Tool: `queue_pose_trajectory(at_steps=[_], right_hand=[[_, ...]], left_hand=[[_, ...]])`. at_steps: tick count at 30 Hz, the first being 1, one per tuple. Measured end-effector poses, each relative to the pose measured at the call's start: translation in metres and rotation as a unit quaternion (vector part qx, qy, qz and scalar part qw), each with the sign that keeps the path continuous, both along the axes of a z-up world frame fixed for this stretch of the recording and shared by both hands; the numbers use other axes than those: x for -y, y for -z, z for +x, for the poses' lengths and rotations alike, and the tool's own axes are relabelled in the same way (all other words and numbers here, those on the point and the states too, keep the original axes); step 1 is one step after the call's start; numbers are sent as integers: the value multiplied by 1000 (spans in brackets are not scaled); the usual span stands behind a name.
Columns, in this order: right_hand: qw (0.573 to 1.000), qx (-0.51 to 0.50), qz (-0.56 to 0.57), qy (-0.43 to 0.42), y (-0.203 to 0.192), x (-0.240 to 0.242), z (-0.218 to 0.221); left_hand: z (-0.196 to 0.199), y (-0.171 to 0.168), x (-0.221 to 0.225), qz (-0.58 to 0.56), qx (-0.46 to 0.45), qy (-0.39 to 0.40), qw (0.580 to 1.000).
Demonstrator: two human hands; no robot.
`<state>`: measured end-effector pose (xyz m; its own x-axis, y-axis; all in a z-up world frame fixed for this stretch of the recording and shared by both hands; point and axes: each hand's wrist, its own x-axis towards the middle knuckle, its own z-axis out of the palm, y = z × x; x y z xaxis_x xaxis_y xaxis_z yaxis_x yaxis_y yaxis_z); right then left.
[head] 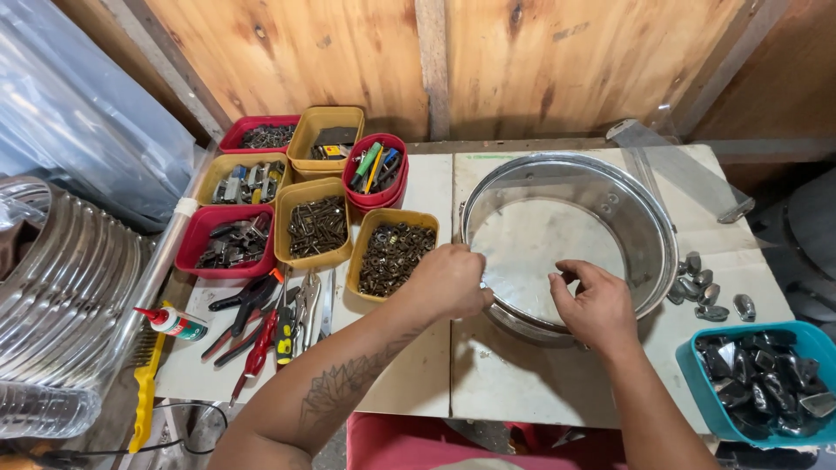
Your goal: Repairing a drum shell by tightening internal components with a screwdriver and sorting through small parts on a workbench.
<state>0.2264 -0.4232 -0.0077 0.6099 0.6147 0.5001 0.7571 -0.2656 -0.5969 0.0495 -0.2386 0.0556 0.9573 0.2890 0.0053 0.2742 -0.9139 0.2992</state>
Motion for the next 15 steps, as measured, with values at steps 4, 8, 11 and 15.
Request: queue_pose_trajectory(at_steps=[4,8,11,15], right_hand=[[1000,-2,4,2,-4,1,-3],[1000,-2,14,3,-3,-1,-2],[1000,0,19,1,-3,-1,-2],[1000,-7,17,-3,-6,1,-4]], left_hand=[[-4,-26,-1,-55,-5,47,997],[-11,-33,1,-25,19,68,997],[-16,-48,9,27,5,14,1000],[3,11,-9,40,33,31,998]])
